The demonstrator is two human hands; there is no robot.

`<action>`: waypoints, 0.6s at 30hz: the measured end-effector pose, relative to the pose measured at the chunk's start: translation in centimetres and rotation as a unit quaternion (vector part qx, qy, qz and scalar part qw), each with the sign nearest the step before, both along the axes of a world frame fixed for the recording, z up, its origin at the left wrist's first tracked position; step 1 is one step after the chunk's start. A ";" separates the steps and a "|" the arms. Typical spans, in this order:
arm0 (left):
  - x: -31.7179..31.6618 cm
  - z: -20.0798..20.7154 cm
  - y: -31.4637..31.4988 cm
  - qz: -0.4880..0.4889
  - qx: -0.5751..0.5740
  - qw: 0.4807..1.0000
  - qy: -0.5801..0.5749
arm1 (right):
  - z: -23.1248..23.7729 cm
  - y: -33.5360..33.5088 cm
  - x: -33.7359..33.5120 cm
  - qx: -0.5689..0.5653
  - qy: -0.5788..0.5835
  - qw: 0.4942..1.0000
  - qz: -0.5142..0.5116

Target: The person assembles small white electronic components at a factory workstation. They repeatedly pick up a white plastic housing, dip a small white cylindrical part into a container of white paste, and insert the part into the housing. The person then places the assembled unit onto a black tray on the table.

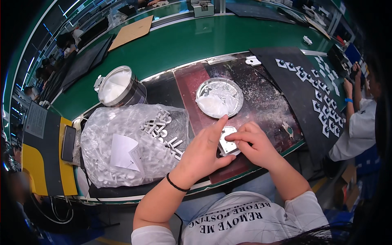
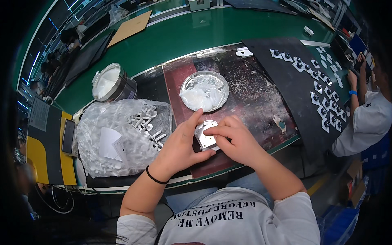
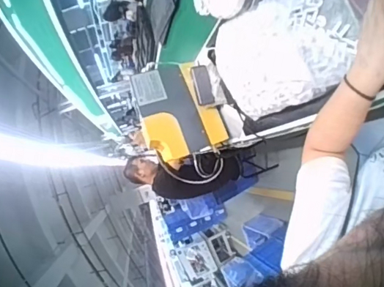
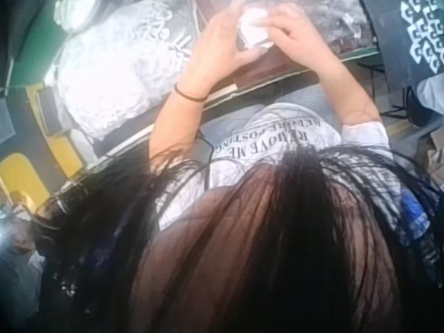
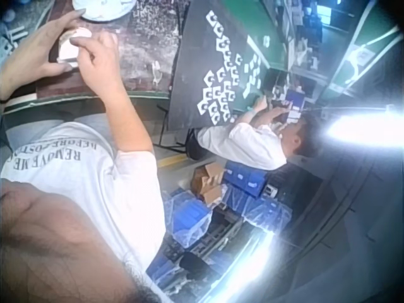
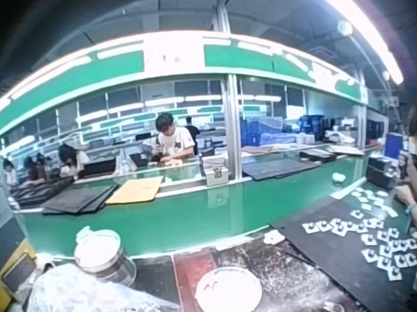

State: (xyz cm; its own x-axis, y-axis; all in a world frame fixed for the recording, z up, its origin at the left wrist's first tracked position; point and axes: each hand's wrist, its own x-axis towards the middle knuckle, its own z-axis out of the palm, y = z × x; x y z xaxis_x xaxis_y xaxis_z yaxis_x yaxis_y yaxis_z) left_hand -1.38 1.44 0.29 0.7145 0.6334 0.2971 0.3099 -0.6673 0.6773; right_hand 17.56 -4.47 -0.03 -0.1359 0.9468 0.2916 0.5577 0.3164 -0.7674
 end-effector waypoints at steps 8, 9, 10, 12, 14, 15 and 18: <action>0.0 -0.1 0.2 -0.004 0.003 1.000 -0.014 | 0.6 0.4 0.9 0.033 -0.093 0.995 0.018; 0.1 -0.1 0.2 -0.004 0.009 1.000 -0.021 | 0.6 0.5 1.0 0.037 -0.101 0.994 0.022; 0.1 -0.2 0.2 -0.005 0.015 0.999 -0.028 | 0.5 0.6 1.0 0.041 -0.104 0.994 0.022; 0.1 -0.2 0.2 -0.005 0.021 0.999 -0.034 | 0.5 0.7 1.0 0.050 -0.110 0.992 0.023; 0.1 -0.2 0.2 -0.006 0.021 0.999 -0.032 | 0.3 0.5 0.7 0.060 -0.112 0.992 0.013; 0.1 -0.1 0.2 -0.004 0.013 1.000 -0.025 | 0.2 0.4 0.6 0.065 -0.112 0.992 0.008; 0.0 -0.2 0.2 -0.002 -0.004 1.000 -0.008 | 0.2 0.3 0.6 0.086 -0.131 0.988 0.003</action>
